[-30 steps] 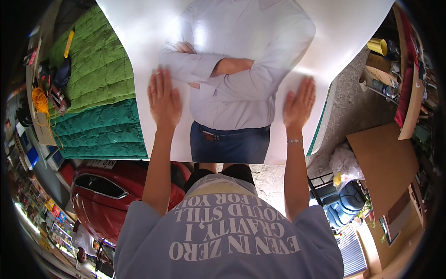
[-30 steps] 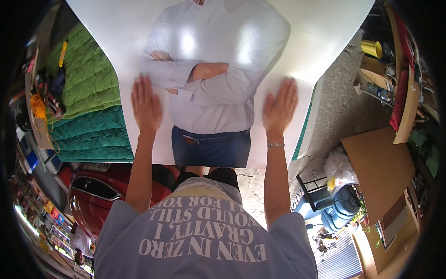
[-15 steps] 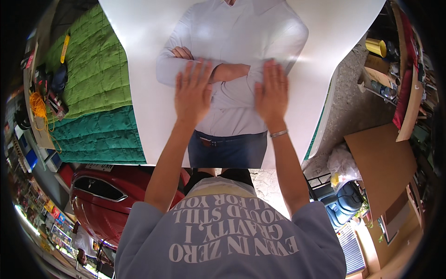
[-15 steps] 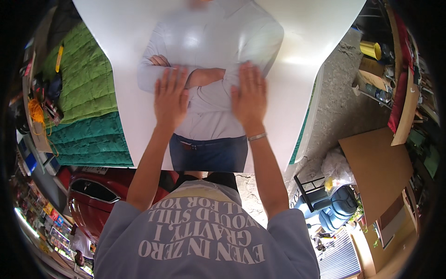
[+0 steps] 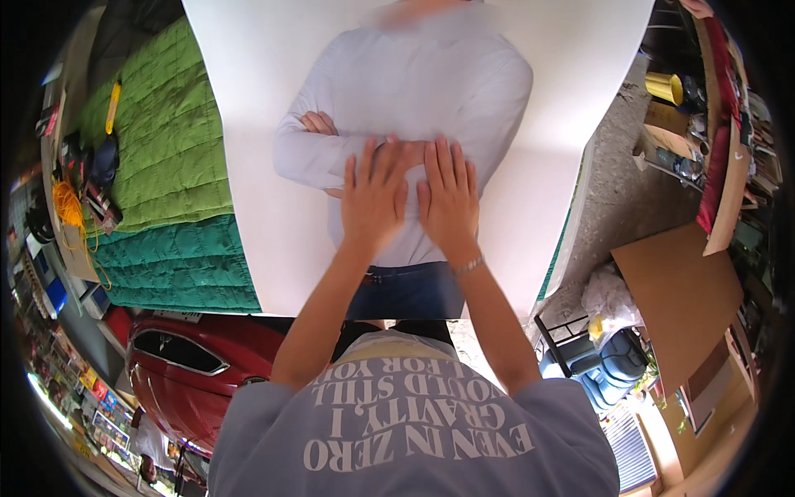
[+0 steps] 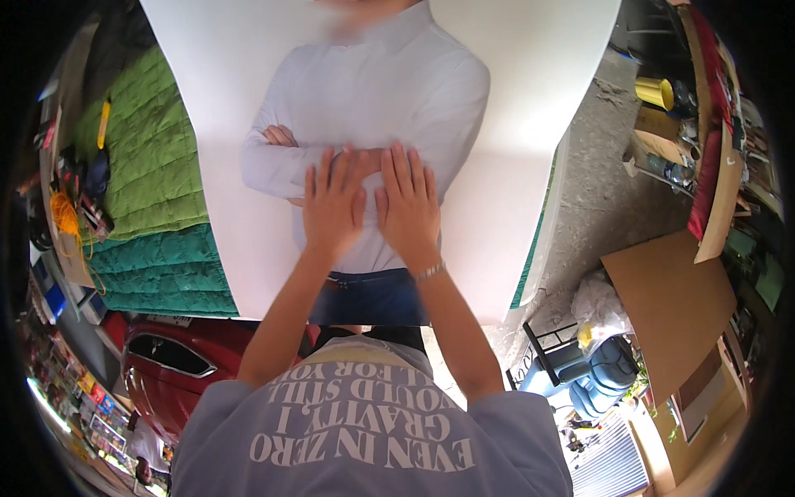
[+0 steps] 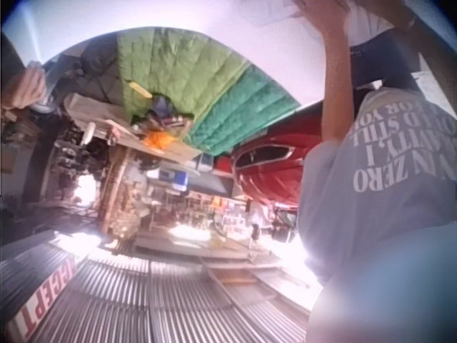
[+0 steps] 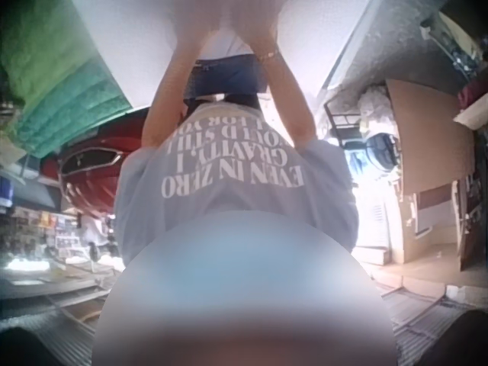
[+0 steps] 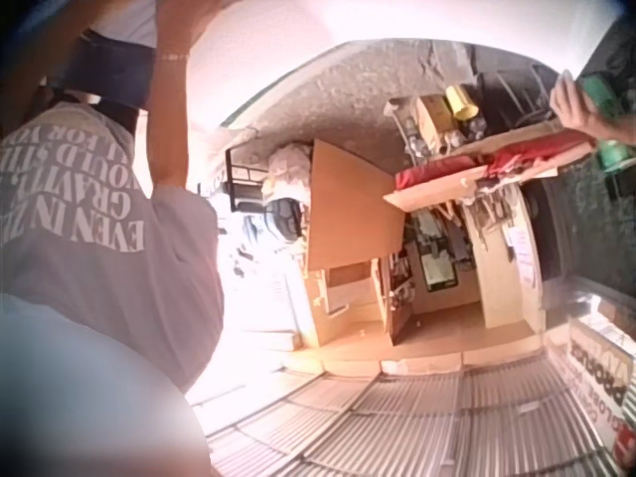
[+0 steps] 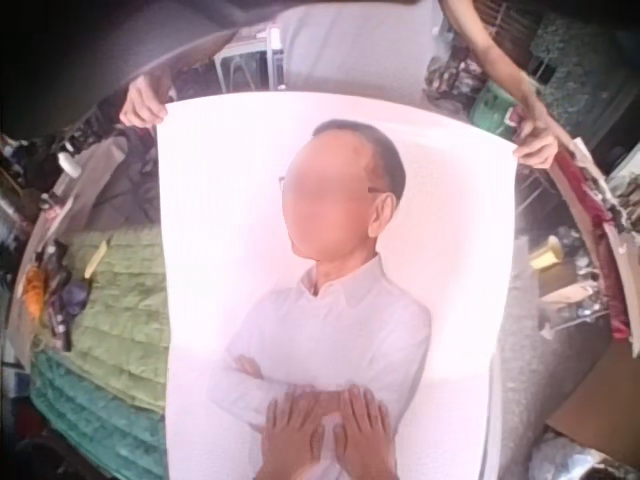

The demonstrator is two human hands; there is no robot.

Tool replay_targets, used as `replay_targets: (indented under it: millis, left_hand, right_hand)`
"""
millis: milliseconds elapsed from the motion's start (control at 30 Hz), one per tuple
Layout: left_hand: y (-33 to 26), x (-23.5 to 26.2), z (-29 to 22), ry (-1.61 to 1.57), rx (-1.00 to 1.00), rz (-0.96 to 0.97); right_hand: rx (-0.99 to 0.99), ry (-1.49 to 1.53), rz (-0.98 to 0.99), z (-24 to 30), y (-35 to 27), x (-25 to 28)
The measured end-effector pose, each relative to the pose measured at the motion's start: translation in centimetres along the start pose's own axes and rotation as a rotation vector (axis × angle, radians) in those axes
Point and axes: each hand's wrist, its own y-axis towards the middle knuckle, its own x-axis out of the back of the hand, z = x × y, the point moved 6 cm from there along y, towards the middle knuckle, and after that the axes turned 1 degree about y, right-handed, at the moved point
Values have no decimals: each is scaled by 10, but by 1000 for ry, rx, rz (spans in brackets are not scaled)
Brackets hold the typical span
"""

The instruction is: The person assembles a large cardboard cutout by attaching a printed portrait to a wooden backing. They align the portrait, smooth it onto the board, and then attach a wooden strip to the bottom edge.

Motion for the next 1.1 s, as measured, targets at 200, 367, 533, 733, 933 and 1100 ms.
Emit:
replay_targets:
  millis: [200, 367, 533, 733, 933, 1100]
  left_hand:
    - [41, 37, 90, 71, 161, -211]
    - [12, 50, 152, 99, 346, -270]
    - [-1, 29, 88, -62, 248, -188]
    - [84, 17, 17, -30, 12, -147]
    - [75, 53, 123, 131, 241, -262]
    - [49, 42, 97, 212, 321, -151]
  right_hand:
    - [-132, -194, -163, -98, 65, 50]
    - [-358, -171, -295, -166, 34, 74]
    - [-245, -170, -195, -89, -3, 43]
    - [97, -111, -175, -40, 83, 27]
    - [-233, -224, -285, -154, 98, 78]
    - [-267, -198, -131, -95, 50, 45]
